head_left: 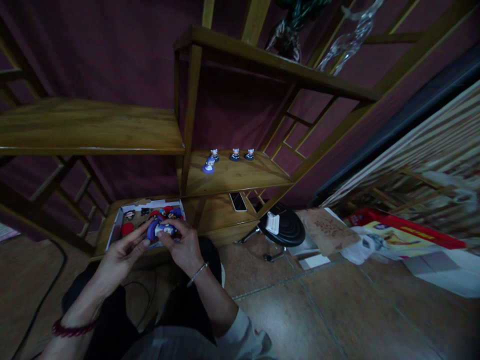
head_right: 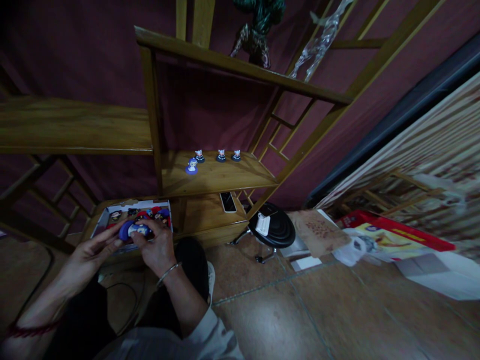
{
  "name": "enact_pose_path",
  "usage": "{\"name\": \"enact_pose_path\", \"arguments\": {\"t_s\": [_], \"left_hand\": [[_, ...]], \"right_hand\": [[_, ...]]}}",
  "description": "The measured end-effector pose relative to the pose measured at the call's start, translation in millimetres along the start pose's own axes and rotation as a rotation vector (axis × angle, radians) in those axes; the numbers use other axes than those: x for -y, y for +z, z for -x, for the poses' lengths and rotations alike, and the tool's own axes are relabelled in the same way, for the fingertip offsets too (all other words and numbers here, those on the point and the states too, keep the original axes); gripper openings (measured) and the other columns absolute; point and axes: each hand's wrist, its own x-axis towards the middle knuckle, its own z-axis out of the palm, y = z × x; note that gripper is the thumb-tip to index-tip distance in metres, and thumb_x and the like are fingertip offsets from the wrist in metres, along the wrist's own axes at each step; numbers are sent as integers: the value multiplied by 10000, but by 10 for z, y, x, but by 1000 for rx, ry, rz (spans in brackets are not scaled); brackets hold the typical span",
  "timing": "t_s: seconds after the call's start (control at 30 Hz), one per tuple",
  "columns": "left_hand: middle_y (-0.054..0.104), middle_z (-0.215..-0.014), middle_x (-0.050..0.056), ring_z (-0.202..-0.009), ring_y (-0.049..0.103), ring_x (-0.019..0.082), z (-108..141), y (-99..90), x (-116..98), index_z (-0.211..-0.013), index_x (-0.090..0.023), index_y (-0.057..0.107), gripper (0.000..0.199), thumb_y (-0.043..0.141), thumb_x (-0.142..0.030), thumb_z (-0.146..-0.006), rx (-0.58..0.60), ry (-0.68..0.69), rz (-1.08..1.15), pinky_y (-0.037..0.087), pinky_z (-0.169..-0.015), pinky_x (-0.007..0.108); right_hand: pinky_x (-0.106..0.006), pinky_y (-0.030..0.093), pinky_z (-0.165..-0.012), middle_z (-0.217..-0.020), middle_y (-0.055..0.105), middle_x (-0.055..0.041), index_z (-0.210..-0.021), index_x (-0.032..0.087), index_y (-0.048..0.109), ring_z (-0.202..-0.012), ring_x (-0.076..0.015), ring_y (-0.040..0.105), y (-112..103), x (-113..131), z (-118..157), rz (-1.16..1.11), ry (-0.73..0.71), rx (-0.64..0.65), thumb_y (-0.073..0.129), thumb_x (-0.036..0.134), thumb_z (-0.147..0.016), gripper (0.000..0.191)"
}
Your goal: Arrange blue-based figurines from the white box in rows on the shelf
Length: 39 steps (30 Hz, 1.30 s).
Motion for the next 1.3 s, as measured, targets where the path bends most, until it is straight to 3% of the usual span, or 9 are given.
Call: {"name": "enact_pose_path", "arguments": {"t_s": [0.3,0.73,1.3], "left_hand": [[522,-1244,63,-1110,508,265,13,-21,68,-1177,-211,544,564,618,-471,-681,-28,-61,102,418,-927,397],[578,-1181,96,-1077,537,242,42,-12,-7,-1166,-173,542,579,626,-469,-675,1,-32,152,440,-911,357],[595,-1151,116,-1059,550,246,88,5,-25,-1134,-145,564,527,640,-399,-678,-6,-39,230,412,-934,406]], "right_hand": [[-252,464,-776,-907,649,5,-913,240,645,-852,-145,592,1,58,-7,22,-41,30,610,261,-727,191],[-253,462,-756,-890,650,-6,-895,228,646,-827,-148,589,40,31,5,35,-54,48,587,296,-740,179],[-242,484,-690,-867,657,-20,-910,205,649,-765,-150,598,79,-42,23,41,-10,61,587,334,-734,227]]}}
